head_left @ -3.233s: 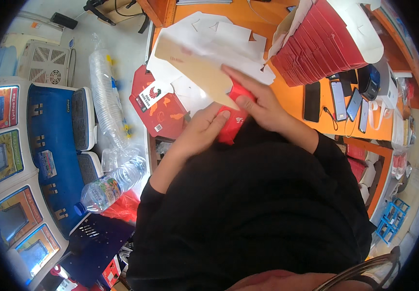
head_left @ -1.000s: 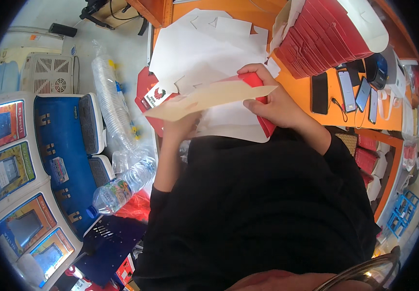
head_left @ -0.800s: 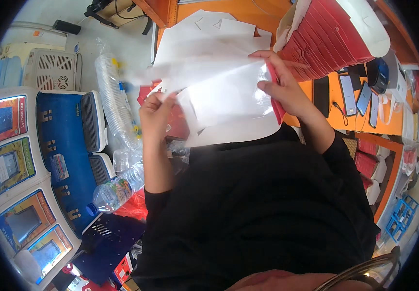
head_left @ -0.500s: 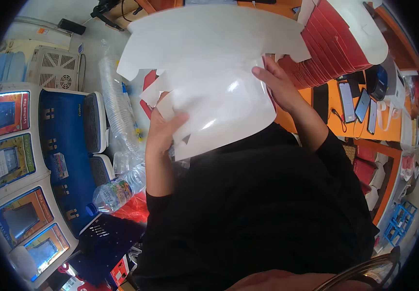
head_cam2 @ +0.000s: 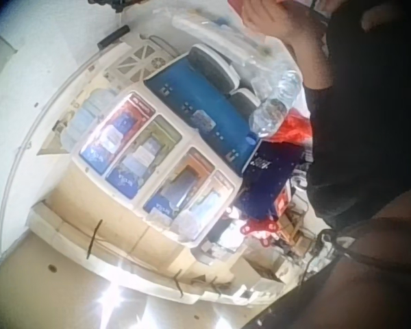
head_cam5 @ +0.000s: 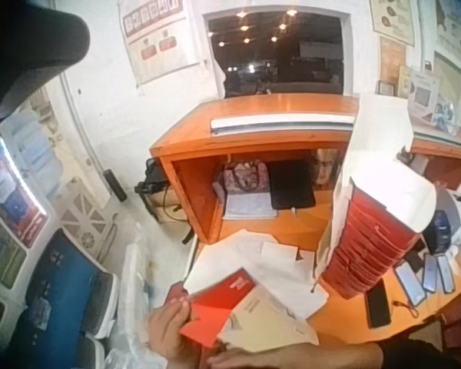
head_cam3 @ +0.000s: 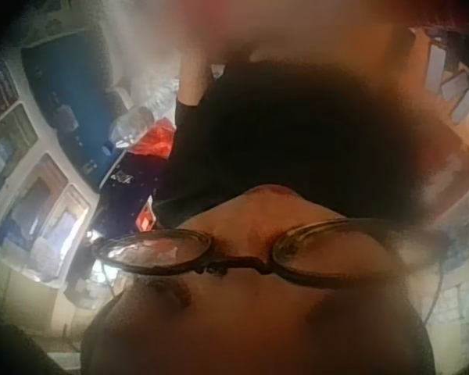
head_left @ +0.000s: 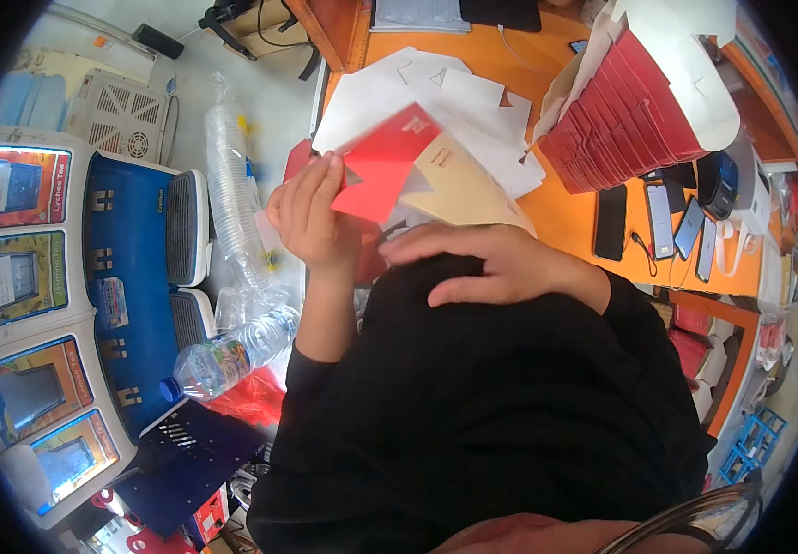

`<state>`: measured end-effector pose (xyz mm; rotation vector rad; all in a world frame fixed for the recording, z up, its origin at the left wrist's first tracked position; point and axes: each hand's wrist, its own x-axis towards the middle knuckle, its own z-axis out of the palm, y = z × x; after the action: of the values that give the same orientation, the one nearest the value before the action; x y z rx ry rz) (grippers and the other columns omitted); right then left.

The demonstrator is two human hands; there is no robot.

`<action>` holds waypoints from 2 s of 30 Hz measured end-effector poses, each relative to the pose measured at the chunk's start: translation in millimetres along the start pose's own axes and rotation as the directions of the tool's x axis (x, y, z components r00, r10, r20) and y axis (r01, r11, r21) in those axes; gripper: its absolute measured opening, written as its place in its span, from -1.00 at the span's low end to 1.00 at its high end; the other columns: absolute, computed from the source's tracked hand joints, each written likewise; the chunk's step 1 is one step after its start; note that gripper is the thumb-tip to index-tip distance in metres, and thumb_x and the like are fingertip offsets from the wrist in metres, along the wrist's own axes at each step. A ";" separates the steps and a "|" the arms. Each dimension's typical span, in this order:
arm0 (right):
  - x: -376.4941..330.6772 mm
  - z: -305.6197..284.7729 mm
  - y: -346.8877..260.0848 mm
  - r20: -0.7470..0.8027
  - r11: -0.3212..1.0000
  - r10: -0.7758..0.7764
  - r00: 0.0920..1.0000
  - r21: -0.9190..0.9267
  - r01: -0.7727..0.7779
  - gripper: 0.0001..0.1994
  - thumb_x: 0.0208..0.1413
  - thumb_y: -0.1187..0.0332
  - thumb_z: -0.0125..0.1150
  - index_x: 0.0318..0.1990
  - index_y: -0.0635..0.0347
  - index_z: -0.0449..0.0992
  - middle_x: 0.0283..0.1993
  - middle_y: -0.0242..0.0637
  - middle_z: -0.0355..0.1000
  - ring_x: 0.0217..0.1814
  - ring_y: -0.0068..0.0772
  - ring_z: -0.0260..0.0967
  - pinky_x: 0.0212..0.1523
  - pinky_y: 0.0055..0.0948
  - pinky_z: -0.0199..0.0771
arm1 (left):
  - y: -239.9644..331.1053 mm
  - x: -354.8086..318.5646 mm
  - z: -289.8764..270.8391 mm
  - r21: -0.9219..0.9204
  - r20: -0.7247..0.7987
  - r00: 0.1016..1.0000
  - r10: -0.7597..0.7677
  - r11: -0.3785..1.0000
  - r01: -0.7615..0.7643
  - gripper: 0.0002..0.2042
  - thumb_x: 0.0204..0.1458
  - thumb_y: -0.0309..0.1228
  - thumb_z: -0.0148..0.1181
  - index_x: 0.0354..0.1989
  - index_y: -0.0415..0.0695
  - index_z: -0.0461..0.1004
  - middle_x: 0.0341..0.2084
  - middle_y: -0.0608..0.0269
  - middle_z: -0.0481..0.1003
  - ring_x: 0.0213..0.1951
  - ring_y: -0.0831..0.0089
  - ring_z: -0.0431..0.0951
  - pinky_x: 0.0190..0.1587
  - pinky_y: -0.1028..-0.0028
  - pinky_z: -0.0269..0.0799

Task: The person folds multiple flat cardboard pieces into three-dimensional boxes and stacks them on a table by hand.

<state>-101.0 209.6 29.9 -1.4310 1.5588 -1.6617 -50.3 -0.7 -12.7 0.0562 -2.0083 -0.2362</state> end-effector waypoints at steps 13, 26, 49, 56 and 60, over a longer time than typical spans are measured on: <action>22.4 -29.1 -73.8 -0.176 0.628 -0.176 0.969 -0.777 -0.027 -0.32 -0.20 0.23 0.52 0.10 0.17 0.30 0.10 -0.05 0.37 -0.07 -0.13 0.49 -0.15 -0.29 0.48 | 17.9 33.3 -8.9 0.094 0.018 0.933 0.358 0.929 -0.358 -0.97 -0.20 -0.32 0.32 -0.57 0.18 0.59 -0.40 0.60 0.64 -0.21 0.50 0.49 0.21 0.34 -0.07; 23.5 -6.2 -3.0 -0.436 0.783 0.001 0.900 -0.559 -0.272 -0.48 -0.06 0.34 0.35 0.05 0.31 0.31 -0.10 -0.02 0.41 -0.21 -0.03 0.49 -0.28 -0.27 0.52 | 26.0 34.1 6.6 0.000 -0.067 0.937 0.344 0.939 -0.345 -0.94 -0.14 -0.22 0.27 -0.46 0.21 0.60 -0.28 0.49 0.58 -0.16 0.46 0.47 0.20 0.34 -0.02; 3.8 -11.3 4.7 0.031 0.492 -0.320 0.947 -0.849 0.194 -0.75 -0.08 0.43 0.27 -0.18 0.20 0.60 -0.28 -0.29 0.51 -0.14 -0.26 0.54 -0.12 -0.35 0.57 | 35.2 15.1 3.4 -0.658 0.697 0.411 -0.588 -0.294 0.693 -0.75 0.18 -0.57 0.05 0.03 -0.22 0.34 -0.08 0.15 0.48 -0.06 0.35 0.54 0.02 0.23 0.52; -1.5 -28.9 -12.3 -0.240 0.873 -0.169 0.956 -0.487 0.032 -0.78 -0.11 0.53 0.34 -0.22 0.25 0.62 -0.35 -0.29 0.47 -0.33 -0.40 0.50 -0.26 -0.52 0.48 | 16.9 2.3 1.5 -0.797 0.549 0.600 -0.581 -0.148 0.586 -0.72 0.14 -0.64 0.10 0.03 -0.22 0.37 -0.12 0.14 0.51 -0.08 0.36 0.56 0.00 0.29 0.56; 0.0 -27.9 -11.3 -0.589 0.997 0.045 0.807 -0.017 -0.069 -0.84 -0.05 0.59 0.31 -0.26 0.24 0.65 -0.41 -0.29 0.46 -0.39 -0.54 0.46 -0.37 -0.63 0.39 | 22.9 4.3 -2.8 -0.847 0.433 0.697 -0.571 0.006 0.532 -0.71 0.12 -0.69 0.10 0.03 -0.27 0.38 -0.09 0.12 0.51 -0.06 0.38 0.55 0.02 0.31 0.53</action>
<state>-121.9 225.1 45.1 -0.8964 1.9311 -2.1828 -48.2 20.7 -3.3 0.0860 -1.3379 -1.9818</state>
